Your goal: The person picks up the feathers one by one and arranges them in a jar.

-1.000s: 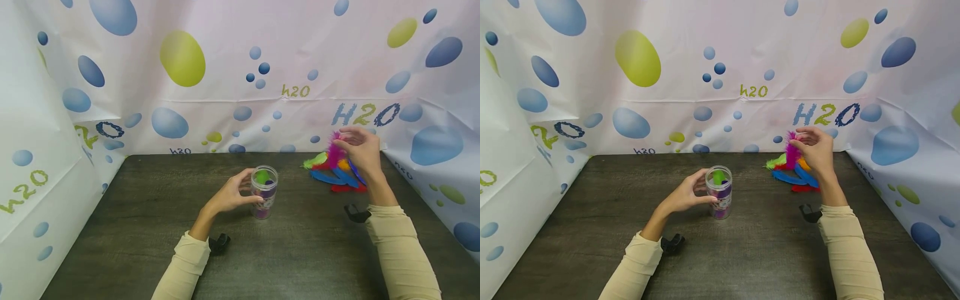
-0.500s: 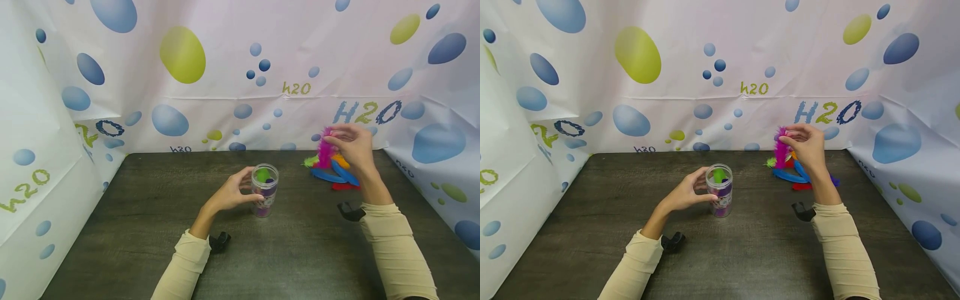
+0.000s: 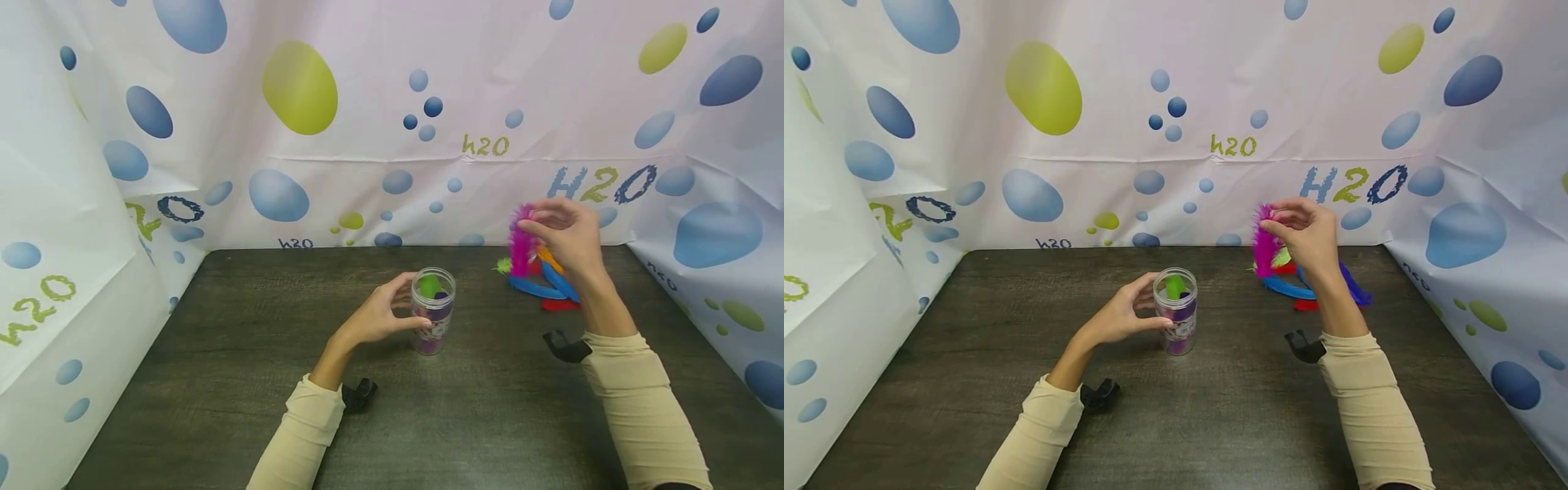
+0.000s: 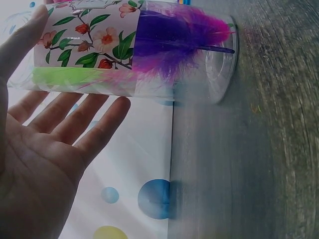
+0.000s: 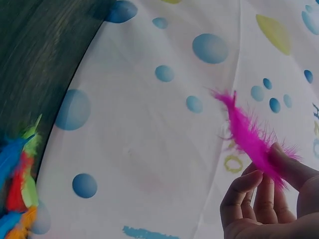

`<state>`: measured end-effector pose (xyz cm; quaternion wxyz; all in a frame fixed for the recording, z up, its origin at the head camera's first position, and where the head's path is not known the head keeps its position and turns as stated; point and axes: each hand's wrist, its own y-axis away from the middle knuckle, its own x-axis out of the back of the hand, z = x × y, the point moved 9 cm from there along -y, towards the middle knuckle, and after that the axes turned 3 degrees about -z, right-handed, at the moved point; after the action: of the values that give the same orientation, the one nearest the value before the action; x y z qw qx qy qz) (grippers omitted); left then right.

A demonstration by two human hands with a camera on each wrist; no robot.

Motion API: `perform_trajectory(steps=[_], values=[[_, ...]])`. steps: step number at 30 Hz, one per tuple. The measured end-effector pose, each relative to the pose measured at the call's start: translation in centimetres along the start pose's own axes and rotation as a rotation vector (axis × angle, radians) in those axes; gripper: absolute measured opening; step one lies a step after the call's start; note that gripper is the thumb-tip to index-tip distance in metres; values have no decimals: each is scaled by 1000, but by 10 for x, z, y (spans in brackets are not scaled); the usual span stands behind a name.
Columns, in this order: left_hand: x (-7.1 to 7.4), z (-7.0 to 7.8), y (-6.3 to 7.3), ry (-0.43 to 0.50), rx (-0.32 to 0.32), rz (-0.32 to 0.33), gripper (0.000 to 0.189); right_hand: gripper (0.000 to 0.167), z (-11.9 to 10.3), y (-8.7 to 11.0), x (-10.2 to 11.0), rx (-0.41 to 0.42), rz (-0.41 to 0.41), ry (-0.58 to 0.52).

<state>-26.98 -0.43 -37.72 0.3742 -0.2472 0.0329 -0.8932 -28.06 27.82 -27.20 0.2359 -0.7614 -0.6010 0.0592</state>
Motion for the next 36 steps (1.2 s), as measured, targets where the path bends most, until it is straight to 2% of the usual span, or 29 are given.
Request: perform_trajectory(steps=[7, 21, 27, 36], values=[[0, -1, -1, -1, 2, -1, 71, 18, -11, 1, -14, 41, -53, -170], [0, 0, 0, -1, -2, 1, 71, 24, -23, 1, -39, 45, -93, -212], [0, -1, 1, 2, 1, 0, 71, 16, -26, 1, -46, 14, -95, -165], [1, -3, 0, 0, 2, 0, 72, 9, -31, 3, -52, -6, -104, -239]])
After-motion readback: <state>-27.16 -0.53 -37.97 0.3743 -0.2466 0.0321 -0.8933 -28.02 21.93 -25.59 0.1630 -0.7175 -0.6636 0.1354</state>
